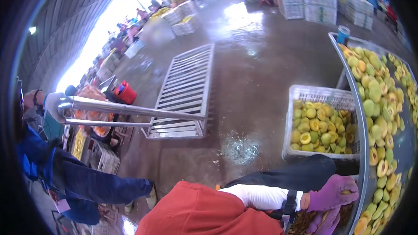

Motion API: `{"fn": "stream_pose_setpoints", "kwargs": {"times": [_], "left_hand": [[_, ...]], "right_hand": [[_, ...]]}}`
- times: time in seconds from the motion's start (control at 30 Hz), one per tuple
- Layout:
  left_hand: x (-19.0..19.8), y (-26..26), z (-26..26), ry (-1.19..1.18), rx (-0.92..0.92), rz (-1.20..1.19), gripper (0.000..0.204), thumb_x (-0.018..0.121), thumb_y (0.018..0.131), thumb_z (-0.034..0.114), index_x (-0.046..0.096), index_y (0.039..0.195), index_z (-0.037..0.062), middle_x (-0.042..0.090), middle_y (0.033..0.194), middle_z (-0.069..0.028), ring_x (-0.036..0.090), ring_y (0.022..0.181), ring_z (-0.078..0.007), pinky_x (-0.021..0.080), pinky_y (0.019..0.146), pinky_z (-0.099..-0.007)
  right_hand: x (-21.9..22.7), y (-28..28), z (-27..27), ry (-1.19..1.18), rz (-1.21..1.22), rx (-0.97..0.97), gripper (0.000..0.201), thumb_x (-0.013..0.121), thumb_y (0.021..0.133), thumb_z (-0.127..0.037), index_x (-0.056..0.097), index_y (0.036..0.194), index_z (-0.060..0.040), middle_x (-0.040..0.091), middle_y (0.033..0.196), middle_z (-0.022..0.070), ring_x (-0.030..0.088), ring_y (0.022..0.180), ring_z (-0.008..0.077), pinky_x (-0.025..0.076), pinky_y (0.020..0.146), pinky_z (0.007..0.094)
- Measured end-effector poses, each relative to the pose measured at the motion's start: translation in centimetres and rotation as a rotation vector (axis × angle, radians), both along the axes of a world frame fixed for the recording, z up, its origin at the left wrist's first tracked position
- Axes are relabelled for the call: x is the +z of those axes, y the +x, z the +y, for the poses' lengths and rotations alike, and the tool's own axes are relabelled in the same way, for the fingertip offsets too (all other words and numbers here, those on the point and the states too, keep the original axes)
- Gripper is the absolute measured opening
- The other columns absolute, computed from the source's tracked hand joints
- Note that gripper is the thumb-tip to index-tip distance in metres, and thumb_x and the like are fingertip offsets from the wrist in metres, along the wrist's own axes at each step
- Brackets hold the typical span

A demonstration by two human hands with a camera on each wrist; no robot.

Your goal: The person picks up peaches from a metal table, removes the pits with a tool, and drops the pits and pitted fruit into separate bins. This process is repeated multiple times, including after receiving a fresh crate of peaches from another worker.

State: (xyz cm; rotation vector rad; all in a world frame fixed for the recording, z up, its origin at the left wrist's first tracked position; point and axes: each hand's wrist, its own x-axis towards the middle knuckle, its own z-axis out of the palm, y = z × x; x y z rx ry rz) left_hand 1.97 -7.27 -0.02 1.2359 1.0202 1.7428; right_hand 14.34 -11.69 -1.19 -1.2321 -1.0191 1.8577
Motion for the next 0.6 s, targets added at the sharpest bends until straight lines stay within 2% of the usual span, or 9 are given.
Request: {"fn": "stream_pose_setpoints", "kwargs": {"times": [0.1,0.2,0.27,0.3,0.33,0.37,0.43,0.53,0.6], "left_hand": [[0.6,0.1,0.2,0.152,0.147,0.098,0.007,0.065,0.074,0.006,0.059,0.071,0.0031,0.056,0.069,-0.0086,0.056,0.064,-0.0268,0.046,0.057,-0.0316],[1.4,0.8,0.5,0.189,-0.005,0.016,0.006,0.064,0.075,0.005,0.059,0.074,0.0029,0.058,0.073,-0.0065,0.057,0.067,-0.0222,0.046,0.06,-0.0298],[-0.2,2.4,0.8,0.171,-0.102,-0.237,0.006,0.064,0.076,0.005,0.06,0.078,0.0016,0.059,0.076,-0.006,0.058,0.07,-0.0178,0.047,0.065,-0.0274],[-1.6,2.9,0.6,0.084,-0.236,-0.342,0.01,0.064,0.079,0.002,0.061,0.087,-0.0017,0.062,0.086,-0.0055,0.058,0.081,-0.013,0.047,0.076,-0.0268],[-1.2,2.4,0.1,0.014,-0.251,-0.244,0.013,0.065,0.079,0.004,0.062,0.09,-0.0013,0.063,0.085,-0.0069,0.059,0.078,-0.0147,0.049,0.075,-0.0279],[-3.4,3.9,0.1,0.193,-0.173,-0.255,0.009,0.067,0.078,0.004,0.062,0.085,0.0011,0.061,0.08,-0.0066,0.059,0.073,-0.015,0.05,0.067,-0.0301],[-2.8,3.4,-2.3,-0.095,-0.402,-0.128,0.01,0.066,0.078,0.005,0.062,0.086,0.0013,0.061,0.08,-0.0066,0.059,0.073,-0.0152,0.05,0.068,-0.0302],[-1.6,2.8,-4.3,-0.259,-0.662,-0.006,0.01,0.065,0.079,0.006,0.061,0.088,0.0015,0.061,0.082,-0.0068,0.059,0.074,-0.0154,0.05,0.068,-0.0303],[-0.5,3.6,-3.6,-0.268,-0.85,0.045,0.011,0.064,0.08,0.007,0.061,0.089,0.0017,0.06,0.082,-0.0068,0.059,0.075,-0.0156,0.05,0.069,-0.0304]], "right_hand": [[1.1,-0.2,-0.1,0.049,-0.089,0.014,0.022,0.047,0.096,-0.035,0.054,0.105,-0.0159,0.035,0.059,-0.0091,0.034,0.044,0.0,0.024,0.036,0.0164],[2.1,0.2,-0.5,0.08,-0.183,-0.045,0.022,0.046,0.096,-0.035,0.054,0.104,-0.0159,0.035,0.058,-0.0092,0.033,0.044,-0.0001,0.023,0.036,0.0163],[2.8,0.4,-1.2,0.081,-0.26,-0.103,0.021,0.046,0.097,-0.034,0.054,0.104,-0.0159,0.034,0.058,-0.0093,0.033,0.044,-0.0002,0.023,0.036,0.0162],[3.5,0.3,-1.8,0.062,-0.3,-0.13,0.021,0.045,0.097,-0.034,0.054,0.104,-0.0159,0.034,0.058,-0.0093,0.033,0.044,-0.0002,0.023,0.036,0.0161],[4.9,0.0,-2.1,0.052,-0.385,-0.046,0.022,0.047,0.096,-0.033,0.054,0.105,-0.0151,0.041,0.064,-0.0059,0.039,0.048,0.003,0.029,0.041,0.0185],[6.2,-0.4,-2.1,0.046,-0.467,0.041,0.022,0.048,0.095,-0.033,0.053,0.107,-0.0143,0.048,0.07,-0.0025,0.044,0.052,0.0062,0.035,0.046,0.0209],[5.1,-0.6,-6.1,-0.074,-0.058,0.025,0.019,0.047,0.095,-0.025,0.055,0.106,-0.0116,0.058,0.083,0.0001,0.052,0.073,0.0103,0.044,0.062,0.0242],[1.8,-0.6,-4.6,0.759,0.1,-0.043,0.028,0.053,0.094,-0.033,0.056,0.103,-0.0066,0.056,0.097,0.0047,0.055,0.085,0.012,0.045,0.07,0.0248],[3.5,0.3,-6.0,0.633,-0.111,-0.31,0.026,0.052,0.094,-0.034,0.056,0.096,-0.0087,0.055,0.088,0.0019,0.054,0.077,0.0127,0.044,0.064,0.0264]]}}
